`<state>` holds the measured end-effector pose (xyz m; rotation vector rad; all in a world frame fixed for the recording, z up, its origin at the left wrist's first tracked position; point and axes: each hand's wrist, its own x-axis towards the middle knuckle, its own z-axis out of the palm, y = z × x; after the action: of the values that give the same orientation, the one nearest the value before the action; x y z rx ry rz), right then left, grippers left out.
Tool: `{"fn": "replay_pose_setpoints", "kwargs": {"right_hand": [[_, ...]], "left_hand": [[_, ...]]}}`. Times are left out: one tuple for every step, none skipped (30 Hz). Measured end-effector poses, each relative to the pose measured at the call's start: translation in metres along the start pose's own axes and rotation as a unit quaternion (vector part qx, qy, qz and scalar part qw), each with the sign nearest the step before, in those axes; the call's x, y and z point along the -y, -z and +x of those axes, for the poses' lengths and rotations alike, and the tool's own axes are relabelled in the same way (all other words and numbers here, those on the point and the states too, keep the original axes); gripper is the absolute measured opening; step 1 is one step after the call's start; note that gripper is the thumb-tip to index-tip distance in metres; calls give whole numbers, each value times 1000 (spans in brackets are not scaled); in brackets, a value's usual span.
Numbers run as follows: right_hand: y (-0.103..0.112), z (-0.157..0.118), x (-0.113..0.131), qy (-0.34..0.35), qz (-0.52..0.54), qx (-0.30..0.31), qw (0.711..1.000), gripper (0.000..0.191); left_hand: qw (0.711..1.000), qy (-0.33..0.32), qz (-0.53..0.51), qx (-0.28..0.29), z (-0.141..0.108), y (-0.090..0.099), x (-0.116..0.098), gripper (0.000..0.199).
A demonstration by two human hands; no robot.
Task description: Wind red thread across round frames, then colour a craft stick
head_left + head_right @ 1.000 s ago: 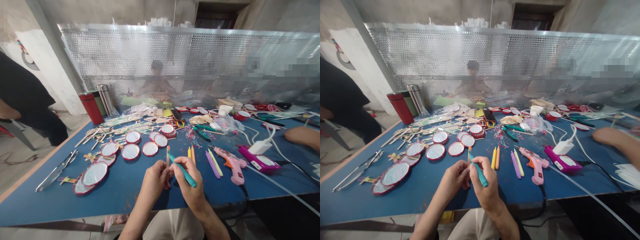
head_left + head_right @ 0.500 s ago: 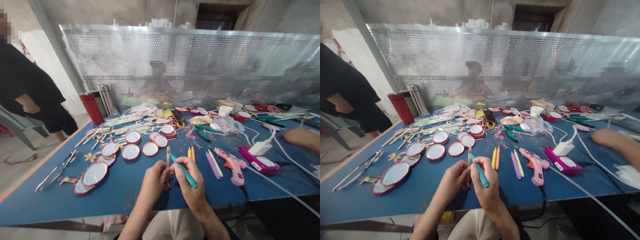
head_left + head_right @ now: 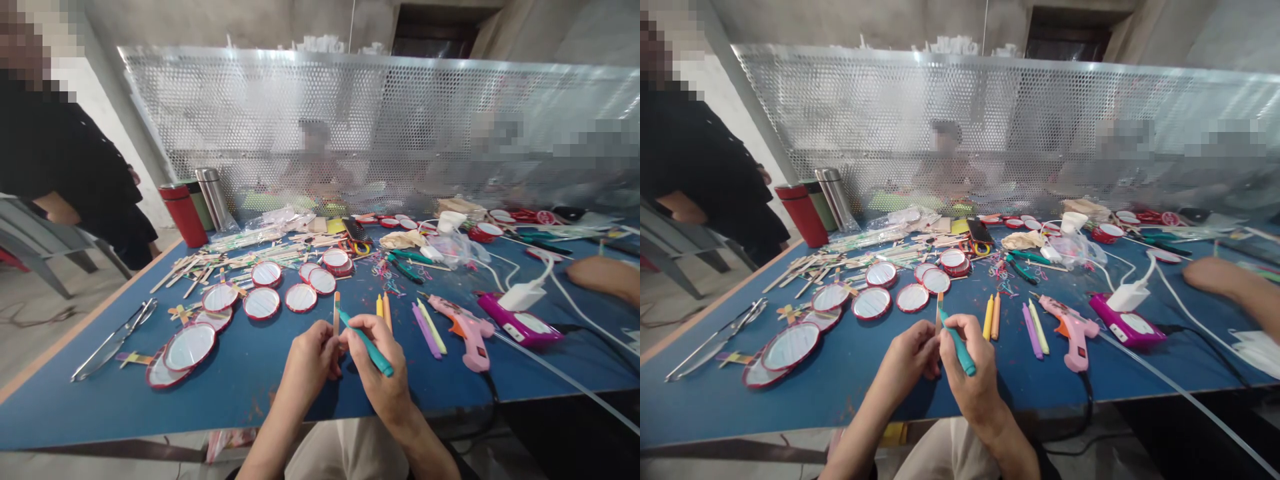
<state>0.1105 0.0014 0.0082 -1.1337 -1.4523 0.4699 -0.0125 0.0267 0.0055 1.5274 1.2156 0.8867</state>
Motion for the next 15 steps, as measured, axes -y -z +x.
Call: {"fn": "replay_pose_setpoints", "kwargs": {"right_hand": [[0, 0, 0, 0, 1, -8, 1000, 7], [0, 0, 1, 0, 4, -16, 1000, 6], [1, 0, 1, -1, 9, -21, 1000, 6], [1, 0, 1, -2, 14, -22, 1000, 6], [1, 0, 2, -2, 16, -18, 1000, 7], [1, 0, 2, -2, 16, -14, 1000, 7], [0, 0, 2, -2, 15, -10, 1000, 7], [0, 0, 1, -2, 13, -8, 1000, 8], [0, 0, 1, -2, 10, -8, 1000, 8], [0, 0, 0, -2, 8, -9, 1000, 8], [-1, 0, 0, -2, 5, -10, 1000, 8], [-1, 0, 0, -4, 4, -10, 1000, 8], [-1, 0, 0, -7, 2, -8, 1000, 8], [-1, 1, 0, -9, 1, -6, 1000, 8], [-1, 1, 0, -12, 0, -3, 1000, 8]], "left_hand": [[1000, 0, -2, 0, 0, 0, 0, 15], [1000, 1, -5, 1, 0, 0, -1, 16], [1000, 0, -7, 2, 0, 0, -1, 16], [1000, 0, -7, 2, 0, 0, -1, 15], [1000, -1, -6, 2, 0, 0, -1, 15], [1000, -1, -5, 2, 0, 0, 0, 15], [1000, -2, -4, 2, 0, 0, 0, 14], [1000, -1, -3, 2, 0, 0, 0, 14], [1000, -1, -3, 3, 0, 0, 1, 14], [1000, -1, -4, 3, 0, 0, 1, 14], [1000, -1, -4, 3, 0, 0, 1, 14], [1000, -1, -4, 3, 0, 0, 1, 14], [1000, 0, -4, 2, 0, -1, 1, 14], [1000, 0, -3, 2, 0, -1, 1, 14], [1000, 0, -4, 2, 0, -1, 1, 14]]}}
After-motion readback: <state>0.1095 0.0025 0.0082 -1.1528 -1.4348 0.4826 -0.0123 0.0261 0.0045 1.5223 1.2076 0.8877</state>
